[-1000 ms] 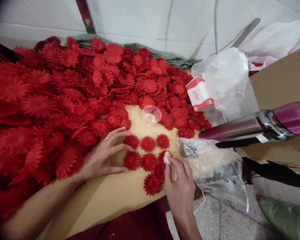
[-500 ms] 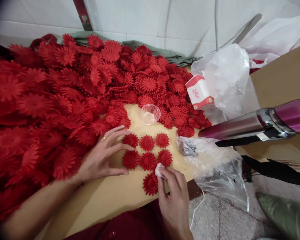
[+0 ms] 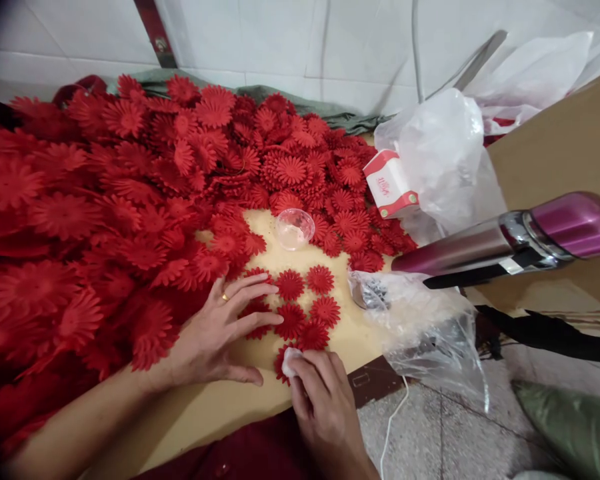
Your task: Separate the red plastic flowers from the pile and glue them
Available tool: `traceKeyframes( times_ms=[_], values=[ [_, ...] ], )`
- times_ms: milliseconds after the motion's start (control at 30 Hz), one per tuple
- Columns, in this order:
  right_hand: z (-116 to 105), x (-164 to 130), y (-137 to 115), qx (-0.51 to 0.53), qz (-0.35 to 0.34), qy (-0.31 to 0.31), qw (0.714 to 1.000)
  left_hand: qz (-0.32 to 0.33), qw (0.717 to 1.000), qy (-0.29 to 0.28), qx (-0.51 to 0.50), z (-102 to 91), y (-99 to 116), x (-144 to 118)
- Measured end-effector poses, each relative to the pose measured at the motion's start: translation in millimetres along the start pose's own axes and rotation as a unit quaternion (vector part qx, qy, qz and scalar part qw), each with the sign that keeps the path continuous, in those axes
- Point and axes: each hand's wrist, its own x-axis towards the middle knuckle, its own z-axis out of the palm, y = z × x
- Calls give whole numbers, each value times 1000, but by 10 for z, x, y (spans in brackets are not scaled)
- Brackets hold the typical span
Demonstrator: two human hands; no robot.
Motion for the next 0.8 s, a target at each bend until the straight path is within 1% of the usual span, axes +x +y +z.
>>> traceKeyframes(
  times_ms=[100,167,300,400,433,500,567,600,667,733,800],
  values=[
    [85,85,-17,32,13,4,999,-17,1000,-2,-7,25,-52,-16],
    [98,159,-35,76,46,18,996,-35,999,7,-18,33,-107,-25],
    [30,268,-42,160,140,58,975,-44,996,56,-55,-1,-213,-28],
    [-64,314,4,182,201,84,959,-63,990,95,-77,-61,-282,-33],
    [-90,327,32,172,215,100,956,-77,988,105,-81,-81,-309,-37],
    [-115,355,106,114,221,137,959,-112,983,123,-80,-109,-374,-48],
    [-96,381,197,25,194,155,968,-151,976,138,-69,-120,-442,-56],
    [-74,393,243,-16,175,149,973,-169,973,143,-62,-119,-469,-58],
    [-25,412,318,-66,146,117,980,-197,967,152,-51,-116,-493,-55],
    [-1,430,347,-85,134,88,983,-211,963,159,-44,-119,-465,-43],
    [-17,452,319,-91,130,89,983,-217,962,158,-43,-140,-388,-25]
  ],
)
